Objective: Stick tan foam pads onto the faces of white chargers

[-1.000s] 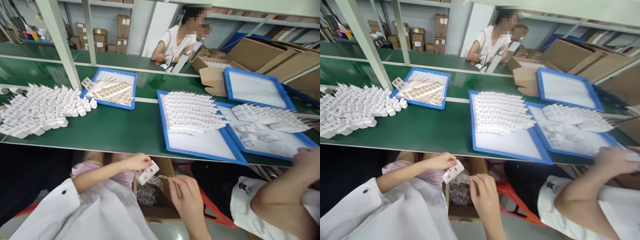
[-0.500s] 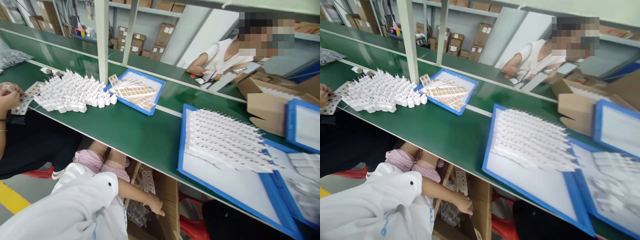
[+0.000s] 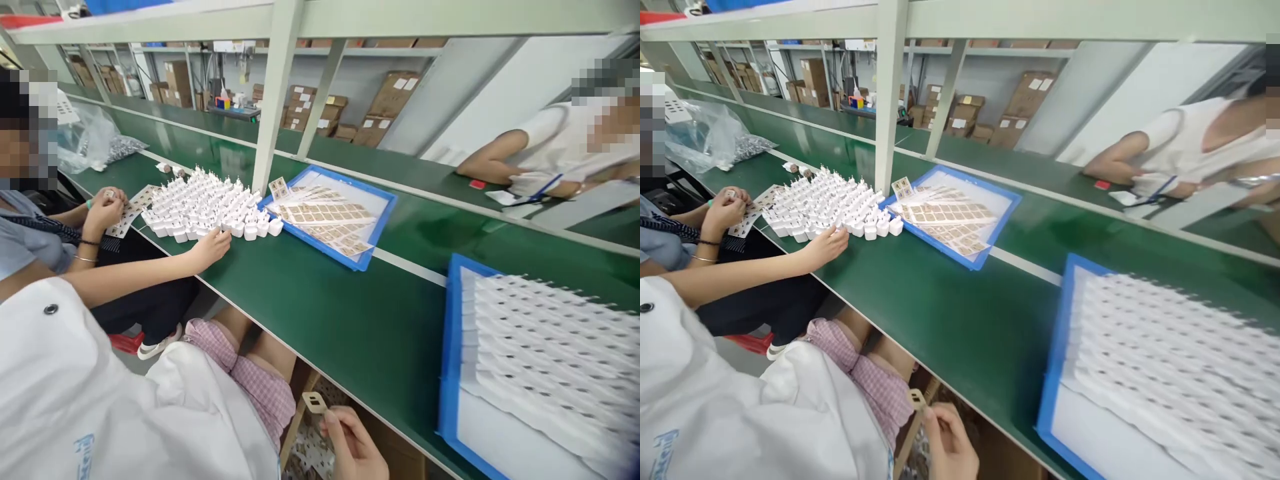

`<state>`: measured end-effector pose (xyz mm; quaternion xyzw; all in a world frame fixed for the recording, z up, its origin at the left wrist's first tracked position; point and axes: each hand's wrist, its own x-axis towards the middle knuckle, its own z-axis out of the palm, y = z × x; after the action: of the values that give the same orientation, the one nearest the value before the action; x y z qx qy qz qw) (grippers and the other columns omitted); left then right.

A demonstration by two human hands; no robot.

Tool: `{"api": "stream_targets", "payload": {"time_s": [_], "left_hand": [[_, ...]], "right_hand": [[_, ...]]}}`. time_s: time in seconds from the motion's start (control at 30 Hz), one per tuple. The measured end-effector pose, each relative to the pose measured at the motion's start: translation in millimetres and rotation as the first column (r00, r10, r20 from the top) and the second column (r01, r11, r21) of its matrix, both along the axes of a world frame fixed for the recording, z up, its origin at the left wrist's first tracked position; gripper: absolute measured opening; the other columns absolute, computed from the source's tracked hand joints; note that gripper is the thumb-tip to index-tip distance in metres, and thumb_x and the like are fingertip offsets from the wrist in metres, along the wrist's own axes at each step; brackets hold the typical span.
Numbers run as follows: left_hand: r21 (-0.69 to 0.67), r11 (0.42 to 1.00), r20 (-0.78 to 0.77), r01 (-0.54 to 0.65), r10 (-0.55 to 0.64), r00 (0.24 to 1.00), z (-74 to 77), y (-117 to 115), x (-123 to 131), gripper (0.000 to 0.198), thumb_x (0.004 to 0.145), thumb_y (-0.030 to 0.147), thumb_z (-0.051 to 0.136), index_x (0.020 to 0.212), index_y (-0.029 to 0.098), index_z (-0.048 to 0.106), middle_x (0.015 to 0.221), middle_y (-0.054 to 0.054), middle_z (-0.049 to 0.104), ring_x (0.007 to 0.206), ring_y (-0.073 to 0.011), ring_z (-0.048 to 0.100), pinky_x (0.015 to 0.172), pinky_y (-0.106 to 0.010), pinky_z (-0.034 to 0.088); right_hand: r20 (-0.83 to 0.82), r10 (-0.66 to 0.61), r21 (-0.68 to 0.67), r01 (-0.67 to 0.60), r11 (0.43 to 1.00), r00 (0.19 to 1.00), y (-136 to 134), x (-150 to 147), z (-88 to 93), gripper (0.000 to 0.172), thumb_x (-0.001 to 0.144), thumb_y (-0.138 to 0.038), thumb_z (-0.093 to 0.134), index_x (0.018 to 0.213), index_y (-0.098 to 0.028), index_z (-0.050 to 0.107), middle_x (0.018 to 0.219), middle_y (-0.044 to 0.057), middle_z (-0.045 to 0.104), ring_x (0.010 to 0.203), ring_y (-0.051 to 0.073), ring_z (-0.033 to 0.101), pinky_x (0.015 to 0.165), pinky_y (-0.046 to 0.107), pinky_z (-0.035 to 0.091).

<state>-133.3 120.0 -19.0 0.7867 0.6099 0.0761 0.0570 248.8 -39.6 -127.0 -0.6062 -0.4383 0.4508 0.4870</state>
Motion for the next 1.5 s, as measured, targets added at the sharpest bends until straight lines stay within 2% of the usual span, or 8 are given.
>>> {"api": "stream_targets", "payload": {"time_s": [0.23,0.47,0.6,0.73,0.97,1.2,1.37,1.5], "left_hand": [[-0.009,0.993,0.031,-0.115,0.115,0.993,-3.5,27,-11,0.029,0.086,0.010,0.048,0.100,0.019,0.071,0.102,-0.019,0.063,0.120,-0.0406,0.055,0.107,-0.060,0.037],[-0.032,0.999,0.279,-0.021,0.029,0.960,13.1,-39,26,0.030,0.090,0.022,0.056,0.117,0.021,0.044,0.106,-0.010,0.066,0.092,-0.0258,0.068,0.081,-0.037,0.050],[0.071,0.986,0.860,0.152,-0.138,0.491,-12.0,-80,90,0.038,0.093,0.043,0.065,0.106,0.026,0.033,0.123,-0.011,0.061,0.105,-0.0204,0.064,0.082,-0.030,0.051],[0.147,0.956,0.977,0.253,-0.179,0.111,-24.5,-92,136,0.042,0.091,0.043,0.070,0.110,0.027,0.037,0.112,-0.006,0.058,0.090,-0.0150,0.062,0.073,-0.026,0.049],[0.161,0.893,0.968,0.419,-0.226,0.108,-17.8,-94,128,0.047,0.096,0.043,0.062,0.138,0.028,0.045,0.118,-0.008,0.055,0.102,-0.0208,0.060,0.082,-0.032,0.052],[0.283,0.926,0.957,0.249,-0.254,-0.140,-33.9,-109,159,0.039,0.093,0.034,0.071,0.122,0.030,0.045,0.137,-0.009,0.057,0.130,-0.0238,0.058,0.103,-0.042,0.049],[0.160,0.907,0.918,0.391,0.009,-0.396,-35.4,-114,168,0.034,0.096,0.048,0.063,0.110,0.027,0.040,0.124,-0.008,0.061,0.113,-0.0201,0.064,0.095,-0.039,0.051],[0.007,0.884,0.901,0.467,0.197,-0.386,-30.1,-109,163,0.034,0.097,0.050,0.061,0.099,0.025,0.038,0.104,-0.003,0.063,0.092,-0.0156,0.063,0.081,-0.030,0.050]], "right_hand": [[-0.102,0.232,-0.032,-0.236,0.971,0.967,15,-37,19.6,0.034,0.073,-0.049,0.080,0.064,-0.019,0.067,0.066,0.002,0.058,0.059,0.015,0.050,0.055,0.028,0.043],[-0.336,0.313,-0.154,-0.380,0.912,0.888,26,-46,33.7,0.035,0.069,-0.045,0.084,0.061,-0.018,0.064,0.053,-0.002,0.050,0.047,0.009,0.040,0.047,0.024,0.033],[-0.527,0.216,0.114,-0.184,0.976,0.822,42,-76,83.7,0.047,0.074,-0.051,0.081,0.057,-0.020,0.050,0.058,-0.005,0.041,0.049,0.009,0.039,0.047,0.023,0.032],[-0.556,0.128,0.267,0.031,0.963,0.822,47,-113,122.6,0.041,0.082,-0.043,0.075,0.060,-0.021,0.049,0.061,-0.005,0.040,0.052,0.009,0.039,0.049,0.023,0.034],[-0.583,-0.021,0.273,0.220,0.937,0.812,33,-138,122.9,0.038,0.083,-0.039,0.075,0.063,-0.021,0.049,0.064,-0.005,0.041,0.056,0.009,0.040,0.052,0.022,0.037],[-0.593,-0.210,0.287,0.448,0.847,0.777,43,-150,119.0,0.037,0.090,-0.042,0.067,0.069,-0.022,0.044,0.068,-0.006,0.035,0.058,0.010,0.039,0.055,0.023,0.040],[-0.514,-0.250,0.510,0.527,0.680,0.820,58,-149,119.9,0.028,0.093,-0.032,0.060,0.072,-0.023,0.043,0.069,-0.006,0.032,0.057,0.010,0.036,0.054,0.023,0.037],[-0.439,-0.234,0.662,0.488,0.569,0.867,67,-141,123.7,0.026,0.090,-0.027,0.058,0.071,-0.023,0.041,0.066,-0.006,0.029,0.055,0.010,0.033,0.051,0.023,0.035]]}}
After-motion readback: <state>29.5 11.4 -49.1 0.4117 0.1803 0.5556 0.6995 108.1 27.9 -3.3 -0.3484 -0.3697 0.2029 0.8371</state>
